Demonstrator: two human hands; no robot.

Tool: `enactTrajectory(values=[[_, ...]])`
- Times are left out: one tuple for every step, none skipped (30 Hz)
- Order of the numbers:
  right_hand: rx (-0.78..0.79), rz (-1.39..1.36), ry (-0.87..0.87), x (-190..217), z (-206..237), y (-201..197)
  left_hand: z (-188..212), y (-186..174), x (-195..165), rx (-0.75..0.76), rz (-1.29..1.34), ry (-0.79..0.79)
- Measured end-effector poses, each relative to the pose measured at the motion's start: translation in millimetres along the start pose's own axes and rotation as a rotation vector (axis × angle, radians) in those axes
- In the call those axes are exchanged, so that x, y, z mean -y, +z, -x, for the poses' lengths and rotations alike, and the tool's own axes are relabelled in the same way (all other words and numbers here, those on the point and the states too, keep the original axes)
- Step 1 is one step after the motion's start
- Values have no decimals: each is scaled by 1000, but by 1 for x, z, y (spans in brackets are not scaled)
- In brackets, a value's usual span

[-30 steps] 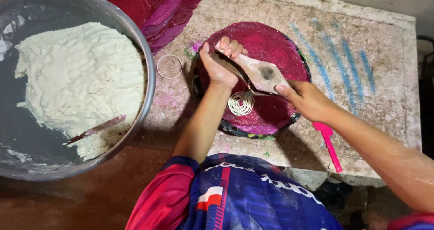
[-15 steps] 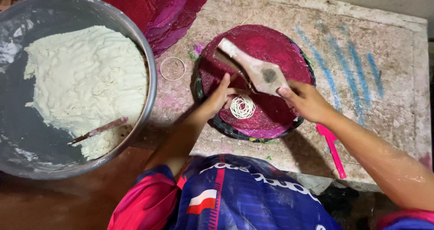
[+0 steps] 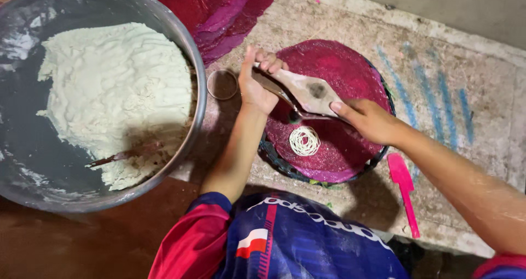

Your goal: The person scoops dough from a large basin into a handheld dough press, then squeezes the press over round pink trays so strands of dough form spiral nests on the tray. They repeat this cycle, filling nests on one tray and moving to another tray.

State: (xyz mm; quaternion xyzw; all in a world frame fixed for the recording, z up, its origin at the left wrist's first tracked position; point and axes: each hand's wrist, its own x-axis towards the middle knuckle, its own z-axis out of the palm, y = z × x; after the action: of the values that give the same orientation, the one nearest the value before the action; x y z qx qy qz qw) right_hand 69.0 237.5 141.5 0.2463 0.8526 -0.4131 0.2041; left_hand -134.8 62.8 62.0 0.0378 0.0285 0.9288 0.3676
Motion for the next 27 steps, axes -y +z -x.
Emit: enactTrajectory(values=[[-83, 89, -40, 9, -4, 2, -5, -2, -5, 53, 17, 30], [-122, 126, -91, 18, -8, 7, -9, -6, -12, 46, 13, 38], [-161, 161, -140, 25, -10, 13, -11, -11, -18, 38, 8, 43], [-197, 196, -187, 30, -11, 18, -12, -17, -22, 27, 4, 49], [-152, 163, -156, 33, -11, 21, -11, -22, -24, 18, 14, 48], [-109, 131, -128, 35, -11, 21, -8, -27, -24, 12, 22, 47], [-67, 99, -100, 37, -11, 20, -6, -31, -21, 7, 30, 47], [-57, 141, -45, 37, -10, 18, -6, -33, -17, -49, 55, 55], [-43, 183, 9, 37, -10, 11, -7, -34, -11, -108, 80, 66], [-29, 226, 66, 37, -10, 4, -7, -34, -3, -168, 106, 76], [-69, 270, 20, 37, -11, -1, -10, -32, 1, -168, 101, 83], [-112, 314, -27, 38, -12, -7, -16, -29, 3, -164, 95, 90], [-160, 358, -75, 40, -13, -8, -23, -26, 3, -157, 88, 96], [-170, 325, -68, 41, -15, -8, -28, -23, -1, -123, 57, 115], [-180, 292, -59, 43, -17, -5, -32, -20, -7, -90, 27, 132], [-191, 258, -50, 44, -18, -1, -34, -17, -12, -56, -3, 149], [-179, 224, -87, 45, -18, 4, -32, -16, -16, -86, -14, 143], [-166, 187, -124, 44, -18, 8, -29, -16, -20, -118, -27, 135], [-152, 150, -161, 43, -17, 8, -26, -15, -20, -151, -39, 128], [-111, 166, -81, 41, -17, 9, -22, -16, -19, -196, -20, 123], [-67, 182, -1, 39, -16, 8, -19, -16, -14, -243, 0, 120], [-22, 198, 78, 36, -15, 4, -17, -16, -7, -290, 21, 117], [-69, 235, 13, 33, -15, -2, -19, -15, 0, -299, 20, 123], [-114, 272, -52, 30, -16, -8, -24, -13, 7, -309, 22, 129], [-162, 309, -116, 29, -17, -12, -29, -12, 10, -318, 23, 133], [-189, 306, -125, 28, -19, -15, -35, -10, 9, -250, 39, 140], [-217, 304, -133, 28, -21, -16, -41, -7, 7, -182, 56, 147]])
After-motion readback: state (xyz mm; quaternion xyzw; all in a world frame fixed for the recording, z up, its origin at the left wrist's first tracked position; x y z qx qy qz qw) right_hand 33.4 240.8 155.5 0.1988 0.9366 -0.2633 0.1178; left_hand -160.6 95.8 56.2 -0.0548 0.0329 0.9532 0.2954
